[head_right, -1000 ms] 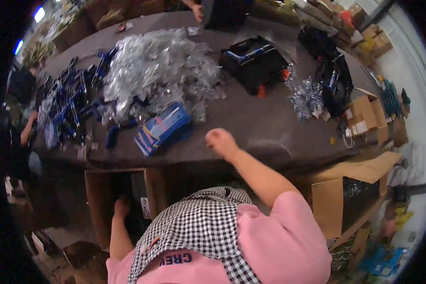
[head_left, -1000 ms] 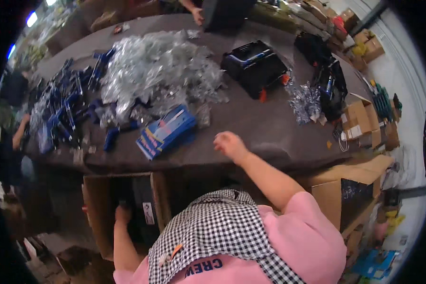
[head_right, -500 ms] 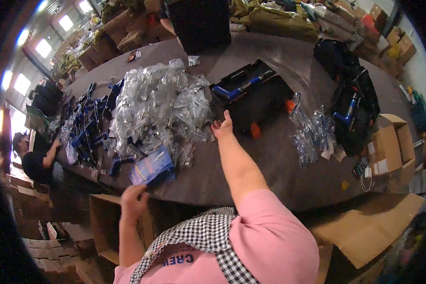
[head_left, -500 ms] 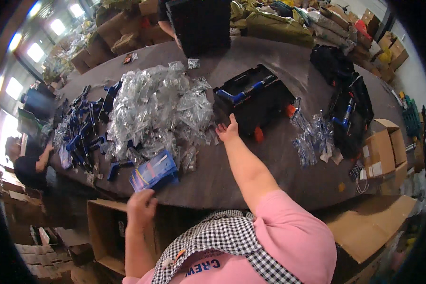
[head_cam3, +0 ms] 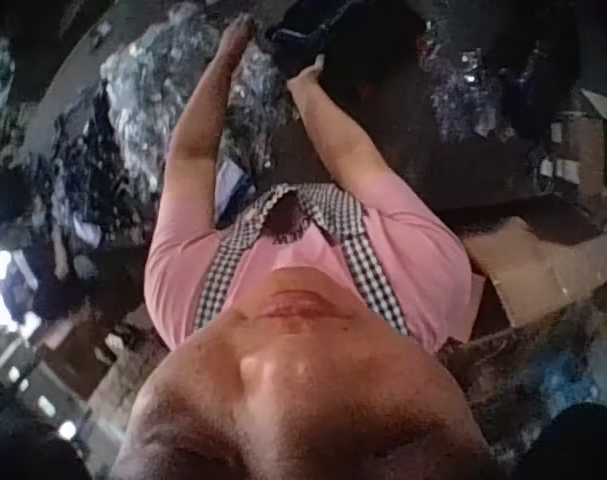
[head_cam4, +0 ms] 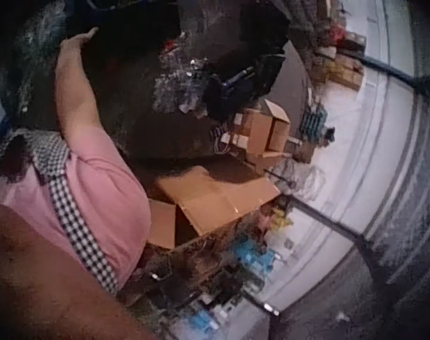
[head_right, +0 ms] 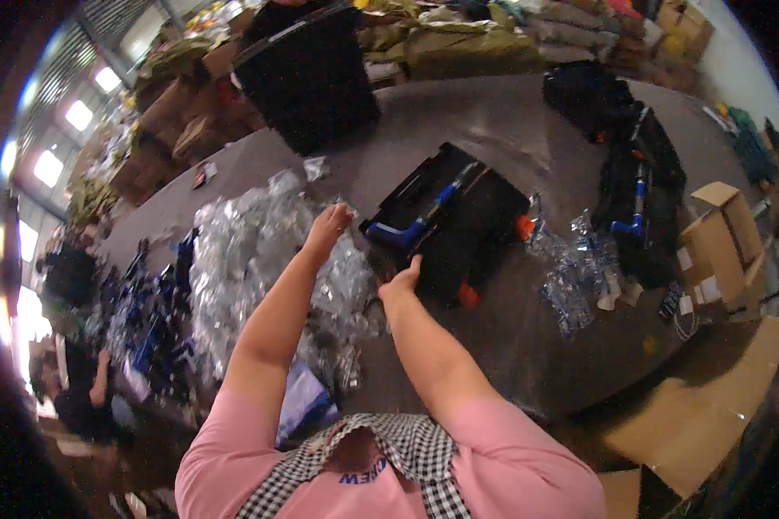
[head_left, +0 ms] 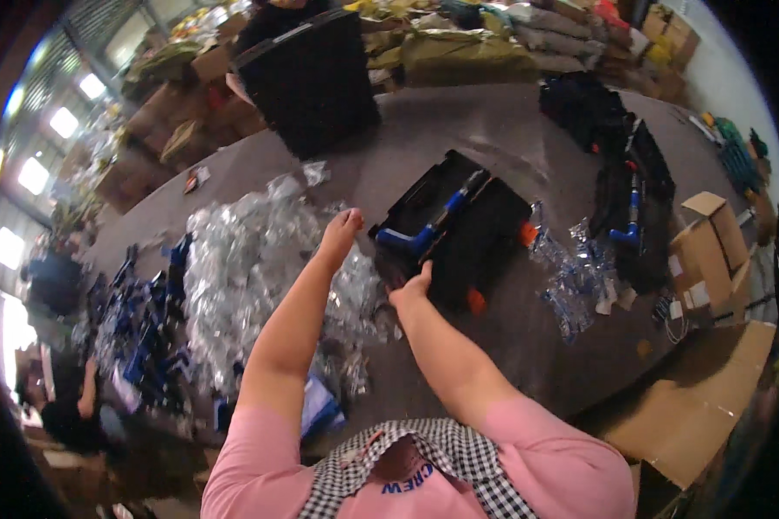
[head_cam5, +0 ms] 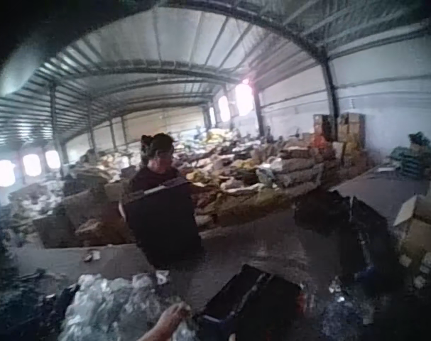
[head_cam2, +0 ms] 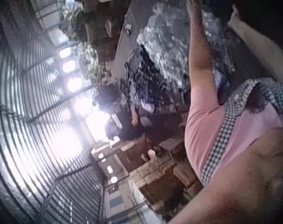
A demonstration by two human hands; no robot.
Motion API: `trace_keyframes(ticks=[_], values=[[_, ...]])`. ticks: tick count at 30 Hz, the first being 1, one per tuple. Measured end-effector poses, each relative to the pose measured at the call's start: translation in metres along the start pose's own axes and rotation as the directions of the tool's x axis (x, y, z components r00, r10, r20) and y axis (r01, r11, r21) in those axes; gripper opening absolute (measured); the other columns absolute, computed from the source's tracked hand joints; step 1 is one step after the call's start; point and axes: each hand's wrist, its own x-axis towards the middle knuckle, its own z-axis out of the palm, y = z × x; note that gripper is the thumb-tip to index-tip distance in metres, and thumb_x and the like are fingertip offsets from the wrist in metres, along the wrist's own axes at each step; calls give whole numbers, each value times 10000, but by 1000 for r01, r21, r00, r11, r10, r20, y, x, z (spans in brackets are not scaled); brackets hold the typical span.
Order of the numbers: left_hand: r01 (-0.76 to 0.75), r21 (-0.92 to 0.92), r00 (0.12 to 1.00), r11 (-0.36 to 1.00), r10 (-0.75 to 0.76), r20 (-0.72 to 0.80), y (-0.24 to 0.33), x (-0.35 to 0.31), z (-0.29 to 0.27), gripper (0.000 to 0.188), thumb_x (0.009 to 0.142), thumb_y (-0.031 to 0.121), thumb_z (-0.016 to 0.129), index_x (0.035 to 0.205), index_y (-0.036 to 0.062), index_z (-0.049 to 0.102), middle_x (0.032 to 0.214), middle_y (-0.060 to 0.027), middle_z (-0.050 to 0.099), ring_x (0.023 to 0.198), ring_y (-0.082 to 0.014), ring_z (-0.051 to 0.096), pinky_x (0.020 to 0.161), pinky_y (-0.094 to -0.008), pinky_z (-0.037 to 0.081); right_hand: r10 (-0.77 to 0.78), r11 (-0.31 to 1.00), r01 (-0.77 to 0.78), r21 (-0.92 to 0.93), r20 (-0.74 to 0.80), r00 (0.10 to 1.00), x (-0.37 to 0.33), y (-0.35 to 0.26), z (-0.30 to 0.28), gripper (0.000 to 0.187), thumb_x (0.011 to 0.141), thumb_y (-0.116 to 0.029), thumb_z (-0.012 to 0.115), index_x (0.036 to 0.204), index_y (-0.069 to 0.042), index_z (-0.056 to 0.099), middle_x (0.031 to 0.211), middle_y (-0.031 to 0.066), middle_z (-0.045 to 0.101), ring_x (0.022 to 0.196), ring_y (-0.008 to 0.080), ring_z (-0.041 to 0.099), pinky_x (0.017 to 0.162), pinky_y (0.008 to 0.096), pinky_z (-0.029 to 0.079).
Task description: Packing a handheld tool into a plastic case, adding accessories, and placing the case into a cardboard shipping box.
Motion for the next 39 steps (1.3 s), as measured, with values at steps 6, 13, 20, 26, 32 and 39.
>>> trace_keyframes(ticks=[6,13,20,26,32,39], values=[[375,133,819,917,-396,416,-40,108,47,663,837,500,611,1256,-10,551,1202,-124,599,1108,-234,548,962,-325,384,13,995,-23,-101,-99,995,8,7,-10,568,857,-610,466,1251,-202,505,1222,53,554,1104,256,492,969,493,322],[144,603,903,785,-353,244,-46,82,68,550,769,374,671,1055,-94,631,982,-164,662,874,-247,622,781,-369,479,-110,994,108,-25,-172,979,-9,-20,-18,563,849,-562,521,1245,-164,482,1145,83,508,1057,264,480,975,469,321],[274,602,942,750,-337,-9,-115,-43,122,513,777,439,622,813,-70,666,870,-285,644,900,-413,628,792,-442,487,-176,883,112,-456,-100,979,-49,-94,-116,376,860,-457,540,1081,-155,570,1017,35,548,944,201,470,820,423,376],[562,404,826,721,-517,-225,-91,-203,223,544,781,450,573,817,-86,659,890,-295,643,900,-431,628,823,-460,497,-161,729,56,-682,-90,983,-115,-166,-212,358,897,-378,471,1156,-156,577,1174,11,583,1052,227,488,905,414,349],[764,66,580,642,-728,366,-100,-318,300,825,780,692,552,1004,-98,637,1019,-202,654,947,-302,628,802,-420,478,-15,772,-70,-631,-127,992,-134,-262,-295,329,868,-331,531,986,-42,634,997,127,651,940,296,598,915,413,455],[529,253,557,810,-556,617,-16,-267,164,486,903,399,543,893,-72,666,834,-187,682,675,-273,675,654,-368,557,-79,536,8,-844,-40,996,-118,-321,-285,341,881,-337,539,1048,-51,619,1080,121,632,1008,291,577,939,428,438]])
